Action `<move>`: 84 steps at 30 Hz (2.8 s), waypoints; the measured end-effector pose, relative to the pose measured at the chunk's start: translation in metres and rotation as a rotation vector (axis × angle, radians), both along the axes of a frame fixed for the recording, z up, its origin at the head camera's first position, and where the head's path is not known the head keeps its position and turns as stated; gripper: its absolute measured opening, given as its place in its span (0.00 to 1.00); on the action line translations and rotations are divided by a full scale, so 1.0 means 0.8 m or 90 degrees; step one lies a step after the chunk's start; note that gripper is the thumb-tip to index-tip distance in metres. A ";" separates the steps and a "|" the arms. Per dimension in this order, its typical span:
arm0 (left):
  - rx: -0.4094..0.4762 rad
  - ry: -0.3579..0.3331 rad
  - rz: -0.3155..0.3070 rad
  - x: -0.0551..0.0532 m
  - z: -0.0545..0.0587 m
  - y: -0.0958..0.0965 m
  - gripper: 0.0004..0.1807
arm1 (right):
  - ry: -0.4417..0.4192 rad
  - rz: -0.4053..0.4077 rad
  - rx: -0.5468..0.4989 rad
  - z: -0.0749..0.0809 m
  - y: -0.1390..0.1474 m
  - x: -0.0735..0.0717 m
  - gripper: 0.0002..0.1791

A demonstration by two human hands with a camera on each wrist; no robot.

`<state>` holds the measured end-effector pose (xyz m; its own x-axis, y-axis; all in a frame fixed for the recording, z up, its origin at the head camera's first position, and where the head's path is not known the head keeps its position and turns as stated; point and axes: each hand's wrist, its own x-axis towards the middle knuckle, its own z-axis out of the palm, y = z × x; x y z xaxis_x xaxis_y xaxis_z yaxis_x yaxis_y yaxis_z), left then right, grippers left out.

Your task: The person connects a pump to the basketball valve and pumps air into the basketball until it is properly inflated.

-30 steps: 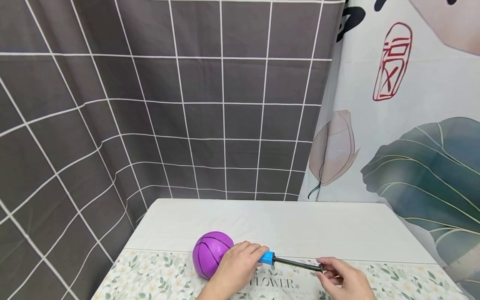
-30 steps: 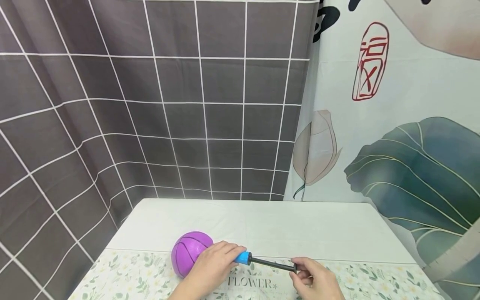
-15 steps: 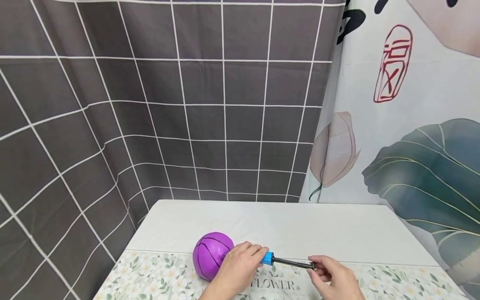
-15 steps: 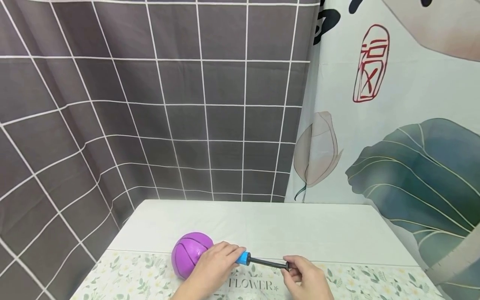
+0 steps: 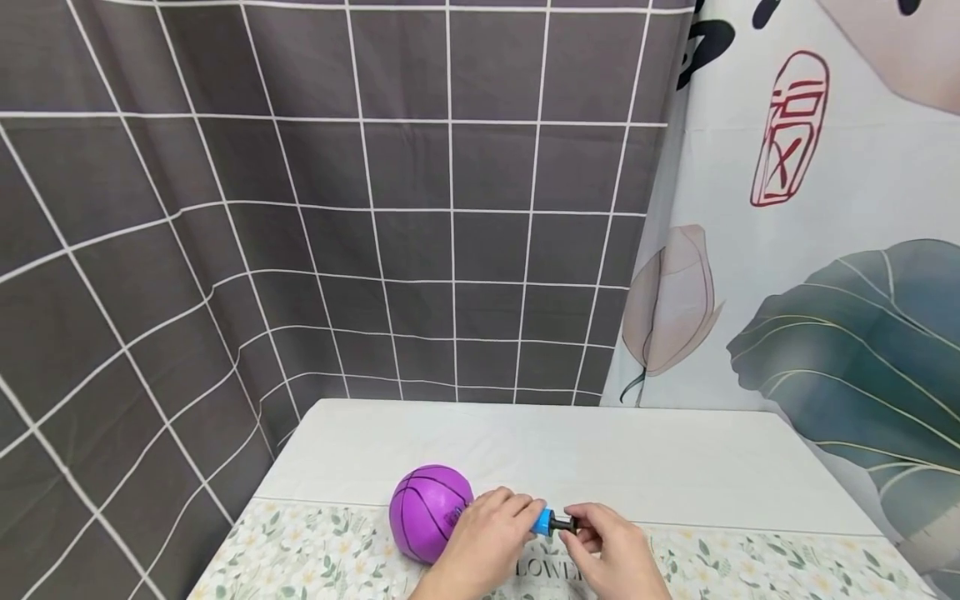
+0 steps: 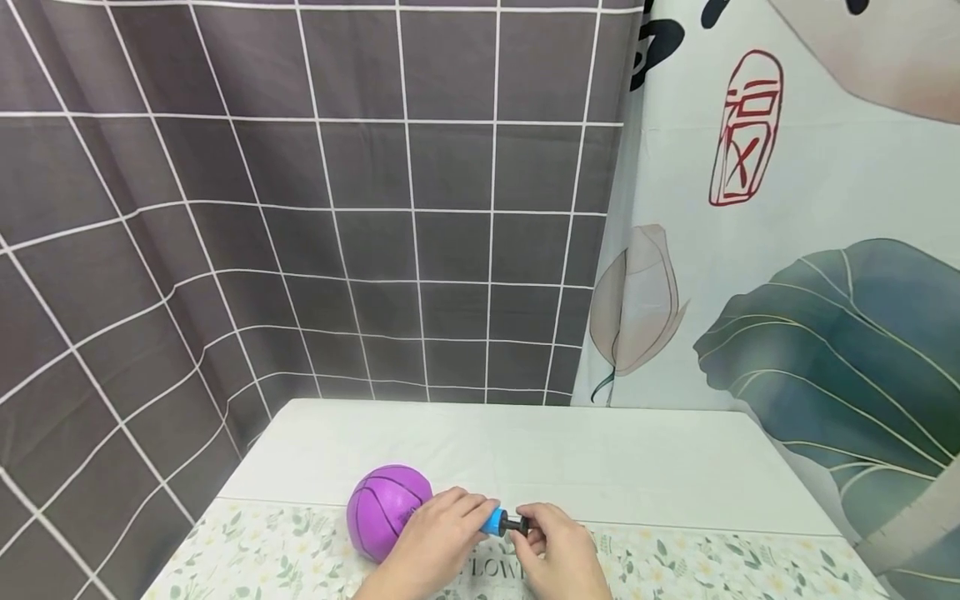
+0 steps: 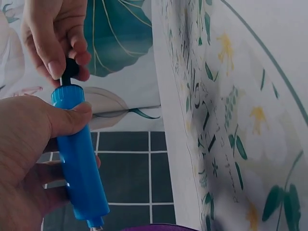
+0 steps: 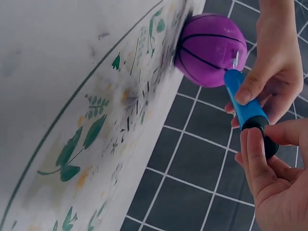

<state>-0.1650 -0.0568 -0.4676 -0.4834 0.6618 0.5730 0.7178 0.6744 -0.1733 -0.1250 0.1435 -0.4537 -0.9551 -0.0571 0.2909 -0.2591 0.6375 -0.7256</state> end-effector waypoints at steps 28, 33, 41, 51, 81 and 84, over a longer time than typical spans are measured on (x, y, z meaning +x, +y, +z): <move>-0.043 -0.038 0.128 0.000 -0.001 0.016 0.28 | -0.110 -0.149 0.036 0.011 0.095 0.004 0.17; -0.061 -0.039 0.189 0.002 -0.004 0.032 0.26 | -0.075 -0.150 0.035 0.007 0.095 -0.001 0.17; -0.050 0.032 0.230 0.000 -0.009 0.046 0.23 | -0.027 -0.151 0.002 -0.002 0.068 -0.016 0.16; -0.035 0.044 0.232 -0.003 -0.013 0.054 0.19 | 0.018 -0.093 -0.017 -0.010 0.012 -0.035 0.13; -0.027 -0.054 0.255 -0.011 0.002 0.048 0.23 | -0.024 -0.191 -0.063 -0.013 0.088 -0.034 0.17; -0.024 -0.045 0.257 -0.011 0.003 0.049 0.24 | -0.012 -0.193 -0.062 -0.012 0.079 -0.036 0.17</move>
<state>-0.1739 -0.0178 -0.4655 -0.7456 0.4317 0.5076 0.4086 0.8980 -0.1635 -0.1540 0.2070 -0.4631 -0.9297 0.2581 0.2627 -0.0534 0.6114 -0.7895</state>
